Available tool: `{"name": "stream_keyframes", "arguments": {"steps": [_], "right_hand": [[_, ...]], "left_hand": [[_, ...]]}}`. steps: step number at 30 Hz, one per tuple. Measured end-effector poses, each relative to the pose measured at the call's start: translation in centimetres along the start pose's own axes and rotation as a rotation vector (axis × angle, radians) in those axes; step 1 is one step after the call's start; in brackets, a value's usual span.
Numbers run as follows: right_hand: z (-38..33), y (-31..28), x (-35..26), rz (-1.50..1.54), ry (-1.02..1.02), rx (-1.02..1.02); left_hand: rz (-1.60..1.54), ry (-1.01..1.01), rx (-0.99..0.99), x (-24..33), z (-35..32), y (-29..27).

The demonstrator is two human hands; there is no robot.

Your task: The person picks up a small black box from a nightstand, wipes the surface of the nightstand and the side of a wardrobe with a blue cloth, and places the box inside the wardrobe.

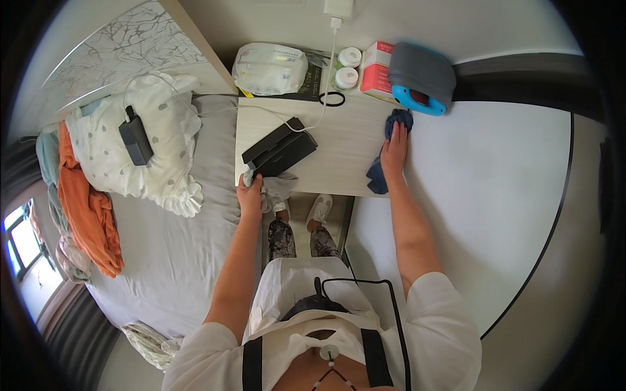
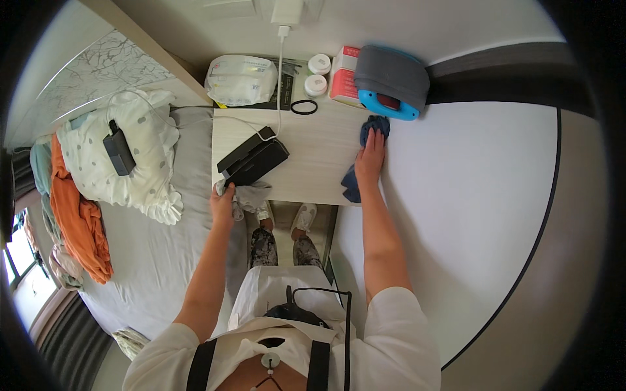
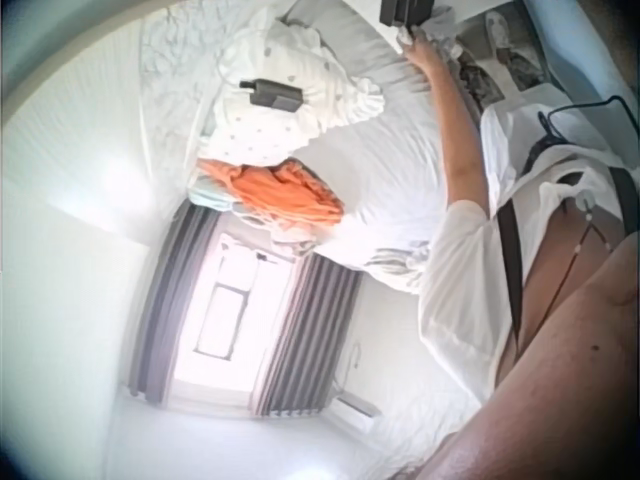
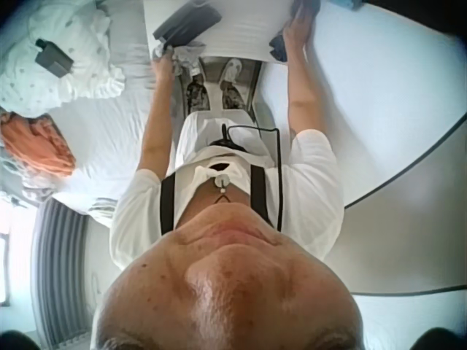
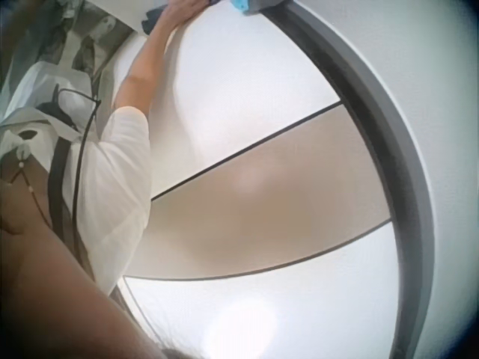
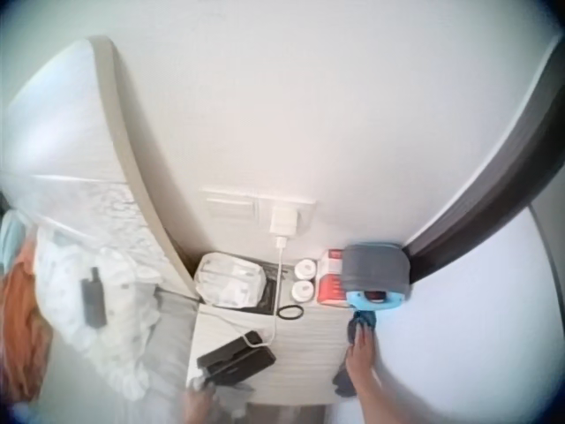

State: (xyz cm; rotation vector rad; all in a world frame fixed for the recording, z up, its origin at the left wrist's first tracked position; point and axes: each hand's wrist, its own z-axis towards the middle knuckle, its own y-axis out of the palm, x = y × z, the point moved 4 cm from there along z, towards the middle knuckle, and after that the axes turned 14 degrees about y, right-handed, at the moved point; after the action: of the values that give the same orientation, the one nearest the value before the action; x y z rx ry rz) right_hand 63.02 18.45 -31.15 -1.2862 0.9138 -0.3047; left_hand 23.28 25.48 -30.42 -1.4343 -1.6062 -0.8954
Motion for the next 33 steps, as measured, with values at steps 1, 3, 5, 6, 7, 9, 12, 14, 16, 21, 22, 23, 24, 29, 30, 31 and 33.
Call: {"name": "stream_keyframes", "arguments": {"steps": [1, 3, 5, 6, 7, 9, 12, 14, 16, 21, 22, 23, 24, 29, 30, 31, 33], "right_hand": [[-1.1, 0.4, -0.4, -0.025, 0.033, 0.015], [-3.7, 2.2, -1.3, -0.036, 0.103, 0.061], [-6.2, 3.4, -4.8, -0.015, 0.03, 0.041], [-7.1, 3.9, -6.4, -0.005, -0.008, 0.03], [-7.7, 4.3, -8.0, -0.015, -0.031, -0.009], [-8.1, 4.5, -10.6, -0.034, -0.081, -0.085], [-5.8, 3.7, -12.6, 0.01, -0.191, 0.01], [-3.3, 2.9, -14.4, -0.013, -0.246, 0.003], [-0.9, 3.6, -14.8, -0.022, -0.272, -0.142], [1.7, 4.6, -16.3, -0.234, -0.264, -0.069], [2.0, 5.1, -16.4, -0.272, -0.249, -0.108], [2.4, 5.7, -16.3, -0.31, -0.231, -0.147], [2.4, 6.2, -15.7, -0.353, -0.208, -0.187], [2.0, 6.0, -15.8, -0.282, -0.254, -0.159], [2.1, 5.6, -16.0, -0.252, -0.238, -0.17], [2.3, 5.5, -16.1, -0.221, -0.223, -0.181], [2.1, 5.3, -16.2, -0.219, -0.269, -0.125]], "left_hand": [[0.009, 0.005, 0.008, -0.3, -0.1, -0.3], [0.028, 0.01, 0.017, -0.4, -0.2, -0.7], [0.051, 0.016, 0.024, 0.2, -0.1, -1.2], [0.034, 0.025, 0.029, 0.5, -0.1, -1.3], [0.018, 0.034, 0.034, 0.9, -0.3, -1.4], [0.013, 0.011, 0.05, 1.5, -0.4, -1.9], [0.016, -0.047, 0.078, 2.4, -0.3, -3.4], [-0.021, -0.037, 0.084, 2.8, -0.2, -4.2], [0.002, -0.021, 0.115, 3.9, -0.5, -4.4], [0.003, -0.015, 0.112, 3.1, -0.7, -6.0], [0.007, -0.01, 0.105, 3.1, -0.8, -6.0], [0.012, -0.005, 0.097, 3.0, -0.7, -6.1], [0.013, -0.011, 0.104, 2.9, -1.0, -6.1], [0.044, -0.05, 0.094, 2.4, -1.5, -6.0], [0.037, -0.056, 0.093, 2.3, -1.3, -5.9], [0.03, -0.062, 0.092, 2.2, -1.1, -5.7], [0.029, -0.074, 0.096, 2.5, -1.1, -5.0]]}}
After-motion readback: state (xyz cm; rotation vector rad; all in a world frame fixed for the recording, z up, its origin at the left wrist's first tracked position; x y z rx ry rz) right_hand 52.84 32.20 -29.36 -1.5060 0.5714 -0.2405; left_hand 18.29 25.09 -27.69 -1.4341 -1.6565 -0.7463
